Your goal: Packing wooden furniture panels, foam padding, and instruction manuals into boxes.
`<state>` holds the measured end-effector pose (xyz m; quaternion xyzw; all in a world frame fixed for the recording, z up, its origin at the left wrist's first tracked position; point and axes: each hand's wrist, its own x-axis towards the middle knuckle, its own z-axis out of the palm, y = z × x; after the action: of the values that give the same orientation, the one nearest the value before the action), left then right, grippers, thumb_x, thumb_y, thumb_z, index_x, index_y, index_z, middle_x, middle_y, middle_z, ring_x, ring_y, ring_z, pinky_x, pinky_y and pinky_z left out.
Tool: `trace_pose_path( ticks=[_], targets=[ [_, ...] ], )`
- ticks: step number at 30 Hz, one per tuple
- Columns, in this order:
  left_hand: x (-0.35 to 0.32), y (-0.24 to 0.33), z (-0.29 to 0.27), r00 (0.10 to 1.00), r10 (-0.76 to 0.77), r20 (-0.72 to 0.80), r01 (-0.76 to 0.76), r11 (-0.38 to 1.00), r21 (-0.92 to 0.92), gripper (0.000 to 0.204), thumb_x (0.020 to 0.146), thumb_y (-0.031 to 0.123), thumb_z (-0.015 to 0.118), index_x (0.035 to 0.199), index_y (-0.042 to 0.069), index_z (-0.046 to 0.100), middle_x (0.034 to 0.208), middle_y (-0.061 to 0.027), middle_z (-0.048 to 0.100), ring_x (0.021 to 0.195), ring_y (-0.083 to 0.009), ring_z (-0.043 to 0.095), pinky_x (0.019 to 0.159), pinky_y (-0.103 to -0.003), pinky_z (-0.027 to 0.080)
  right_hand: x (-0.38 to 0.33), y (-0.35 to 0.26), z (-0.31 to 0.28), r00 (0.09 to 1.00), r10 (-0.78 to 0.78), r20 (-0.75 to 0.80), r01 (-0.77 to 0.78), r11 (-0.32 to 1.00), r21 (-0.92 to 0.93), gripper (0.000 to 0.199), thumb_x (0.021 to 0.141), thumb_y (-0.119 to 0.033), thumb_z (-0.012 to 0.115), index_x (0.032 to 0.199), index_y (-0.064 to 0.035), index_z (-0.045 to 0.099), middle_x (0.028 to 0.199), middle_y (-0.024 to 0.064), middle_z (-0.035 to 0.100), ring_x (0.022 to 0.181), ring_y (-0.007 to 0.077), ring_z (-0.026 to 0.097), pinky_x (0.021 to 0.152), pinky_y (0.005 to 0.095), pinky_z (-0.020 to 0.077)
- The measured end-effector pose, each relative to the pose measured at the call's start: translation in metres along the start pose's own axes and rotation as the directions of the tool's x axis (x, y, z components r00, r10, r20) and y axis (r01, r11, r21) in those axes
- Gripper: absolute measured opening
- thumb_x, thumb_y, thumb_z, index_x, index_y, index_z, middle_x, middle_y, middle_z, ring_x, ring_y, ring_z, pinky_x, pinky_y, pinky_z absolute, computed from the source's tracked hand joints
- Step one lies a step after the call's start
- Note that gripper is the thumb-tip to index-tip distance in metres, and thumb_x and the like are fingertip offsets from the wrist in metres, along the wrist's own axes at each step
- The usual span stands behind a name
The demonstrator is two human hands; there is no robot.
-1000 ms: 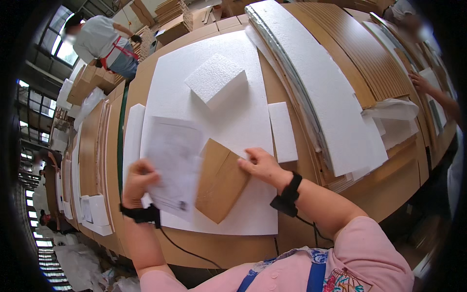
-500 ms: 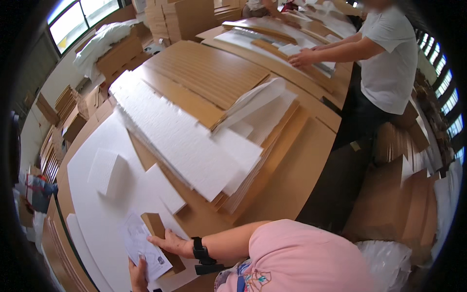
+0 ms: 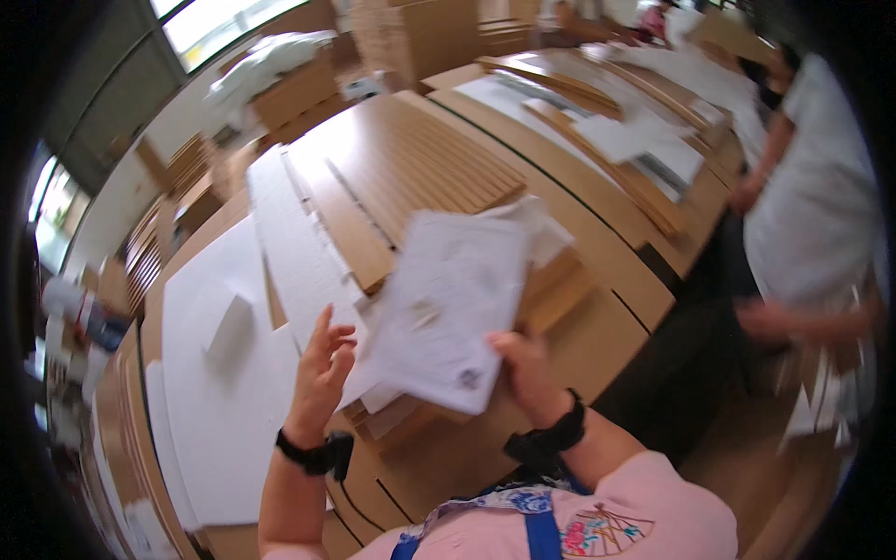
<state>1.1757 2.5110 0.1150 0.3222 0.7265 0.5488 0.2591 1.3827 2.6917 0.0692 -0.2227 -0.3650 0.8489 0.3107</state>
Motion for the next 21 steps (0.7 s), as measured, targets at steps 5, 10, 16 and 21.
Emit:
trace_pose_path(
  ticks=[5, 10, 16, 21],
  targets=[
    [0.011, -0.084, -0.028, 0.786, 0.214, -0.581, 0.343, 0.63, 0.696, 0.071, 0.079, 0.034, 0.067, 0.133, -0.001, 0.037, 0.119, -0.0252, 0.047, 0.108, -0.038, 0.049, 0.091, -0.043, 0.042, 0.048, -0.029, -0.064, 0.979, -0.135, -0.15, 0.131, 0.991, -0.034, 0.036, 0.078, -0.018, 0.061, 0.105, 0.0048, 0.056, 0.099, 0.0078, 0.06, 0.09, 0.0177, 0.058, 0.083, 0.0305, 0.0459],
    [-0.027, -0.172, -0.059, 0.863, -0.161, -0.479, 0.503, 0.368, 0.782, 0.065, 0.082, 0.042, 0.059, 0.129, 0.0, 0.042, 0.124, -0.0303, 0.042, 0.114, -0.0438, 0.044, 0.093, -0.045, 0.04, 0.062, 0.017, -0.094, 0.956, 0.036, -0.291, -0.007, 0.995, 0.101, 0.039, 0.078, -0.024, 0.061, 0.109, -0.0001, 0.057, 0.105, 0.0061, 0.06, 0.097, 0.0213, 0.057, 0.09, 0.0322, 0.0435],
    [-0.016, -0.21, -0.068, 0.886, -0.09, -0.456, 0.259, 0.911, 0.323, 0.061, 0.075, 0.025, 0.069, 0.123, -0.002, 0.044, 0.101, -0.0236, 0.06, 0.091, -0.0367, 0.061, 0.076, -0.037, 0.05, 0.055, 0.005, -0.114, 0.964, 0.158, -0.216, -0.135, 0.984, 0.117, 0.045, 0.078, -0.025, 0.063, 0.115, -0.0013, 0.054, 0.11, 0.0083, 0.06, 0.099, 0.023, 0.057, 0.091, 0.0355, 0.0444],
    [-0.01, -0.225, -0.097, 0.68, -0.441, -0.586, 0.551, 0.835, 0.01, 0.044, 0.076, 0.026, 0.072, 0.099, -0.005, 0.052, 0.087, -0.0128, 0.063, 0.076, -0.0187, 0.06, 0.069, -0.033, 0.049, 0.048, -0.008, -0.115, 0.942, 0.246, -0.228, -0.246, 0.969, 0.031, 0.044, 0.077, -0.028, 0.065, 0.107, 0.0025, 0.058, 0.097, 0.0104, 0.062, 0.086, 0.0206, 0.062, 0.077, 0.0348, 0.0508]
  ],
)
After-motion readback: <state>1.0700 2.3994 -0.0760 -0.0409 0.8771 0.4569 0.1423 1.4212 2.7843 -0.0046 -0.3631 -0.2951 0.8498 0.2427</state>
